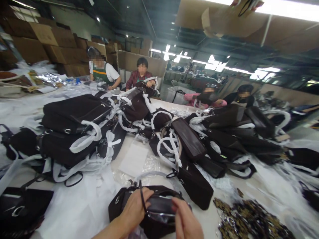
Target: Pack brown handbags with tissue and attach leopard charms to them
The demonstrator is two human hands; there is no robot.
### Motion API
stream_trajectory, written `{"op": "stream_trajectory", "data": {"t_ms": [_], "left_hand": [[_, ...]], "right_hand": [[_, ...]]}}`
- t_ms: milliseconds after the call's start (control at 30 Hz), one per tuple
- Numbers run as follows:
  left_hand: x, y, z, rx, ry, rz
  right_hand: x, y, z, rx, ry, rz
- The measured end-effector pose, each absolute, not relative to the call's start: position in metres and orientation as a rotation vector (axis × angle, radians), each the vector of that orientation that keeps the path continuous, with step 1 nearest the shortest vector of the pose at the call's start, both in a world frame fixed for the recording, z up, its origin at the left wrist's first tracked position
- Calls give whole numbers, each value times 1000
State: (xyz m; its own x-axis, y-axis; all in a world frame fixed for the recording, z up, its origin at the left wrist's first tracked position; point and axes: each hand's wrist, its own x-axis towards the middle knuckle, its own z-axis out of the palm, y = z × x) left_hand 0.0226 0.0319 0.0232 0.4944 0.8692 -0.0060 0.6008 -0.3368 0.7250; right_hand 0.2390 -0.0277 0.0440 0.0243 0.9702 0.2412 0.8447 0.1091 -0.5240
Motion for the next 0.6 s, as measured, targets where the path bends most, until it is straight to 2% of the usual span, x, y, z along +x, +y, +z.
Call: {"op": "stream_trajectory", "data": {"t_ms": [100,200,300,467,600], "left_hand": [[-13,26,27,2082,972,678],[-54,22,29,1984,1255,800],[-75,23,26,1788,1644,689],[-62,26,15,1634,1572,289],[-44,20,3,1608,1503,445]], "right_hand": [[223,-24,19,-1703,-2034,499],[219,-22,8,-1792,-2012,431],[213,-16,19,-1906,-1878,534],[175,19,47,-1898,-1276,1049],[139,44,66,-1660,-1128,1337]]}}
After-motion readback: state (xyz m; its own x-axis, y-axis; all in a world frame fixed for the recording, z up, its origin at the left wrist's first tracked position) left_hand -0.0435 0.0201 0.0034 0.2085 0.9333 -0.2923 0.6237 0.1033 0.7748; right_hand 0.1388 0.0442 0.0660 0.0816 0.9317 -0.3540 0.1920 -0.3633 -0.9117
